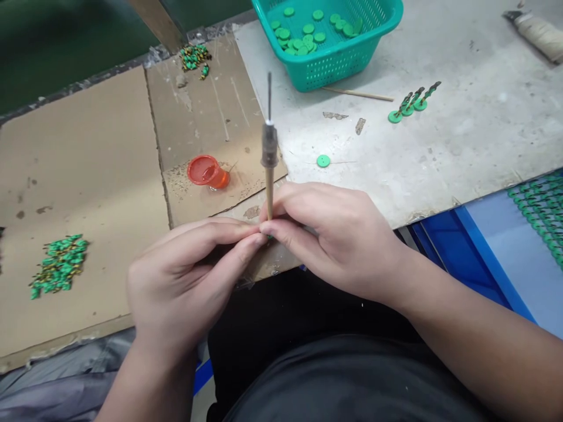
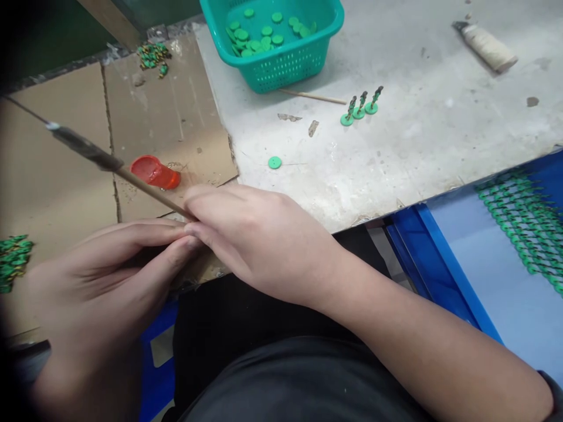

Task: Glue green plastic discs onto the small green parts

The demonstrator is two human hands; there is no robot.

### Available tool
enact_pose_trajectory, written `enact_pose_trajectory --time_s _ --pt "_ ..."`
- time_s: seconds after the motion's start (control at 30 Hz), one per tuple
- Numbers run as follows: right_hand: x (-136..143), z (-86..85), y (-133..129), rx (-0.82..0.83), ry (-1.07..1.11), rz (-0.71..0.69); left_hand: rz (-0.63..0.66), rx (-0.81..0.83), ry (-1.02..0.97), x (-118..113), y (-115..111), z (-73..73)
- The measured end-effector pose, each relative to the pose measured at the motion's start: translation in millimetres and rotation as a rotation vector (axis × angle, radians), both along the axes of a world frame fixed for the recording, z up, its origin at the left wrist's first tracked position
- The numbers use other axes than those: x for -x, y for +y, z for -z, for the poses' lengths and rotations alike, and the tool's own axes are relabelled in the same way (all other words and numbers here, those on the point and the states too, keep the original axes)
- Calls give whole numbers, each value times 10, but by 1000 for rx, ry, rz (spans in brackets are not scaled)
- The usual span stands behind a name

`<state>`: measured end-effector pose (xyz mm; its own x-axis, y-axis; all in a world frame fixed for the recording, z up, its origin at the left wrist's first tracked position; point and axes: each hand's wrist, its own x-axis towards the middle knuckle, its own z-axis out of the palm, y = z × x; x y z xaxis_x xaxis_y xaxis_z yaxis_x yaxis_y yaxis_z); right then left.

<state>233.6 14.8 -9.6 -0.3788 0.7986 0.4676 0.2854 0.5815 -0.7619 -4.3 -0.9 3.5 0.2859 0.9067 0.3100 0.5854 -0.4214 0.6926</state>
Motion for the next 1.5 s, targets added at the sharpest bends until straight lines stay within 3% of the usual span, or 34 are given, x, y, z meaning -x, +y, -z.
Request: enact_pose_trajectory --time_s 0.17,0.5,0.77,0.97,1.5 --pt "-1 -15 -29 41 -8 -44 -1 -65 -71 -27 11 56" --pt "66 2 -16 8 -7 -40 26 -92 -25 -12 28 42" --pt "33 27 9 15 60 143 8 -102 6 -29 -1 26" --pt "32 53 21 -43 67 38 28 -108 -8 -33 -4 24" --pt "60 36 -1 -13 16 -59 44 -121 -7 -31 13 28"
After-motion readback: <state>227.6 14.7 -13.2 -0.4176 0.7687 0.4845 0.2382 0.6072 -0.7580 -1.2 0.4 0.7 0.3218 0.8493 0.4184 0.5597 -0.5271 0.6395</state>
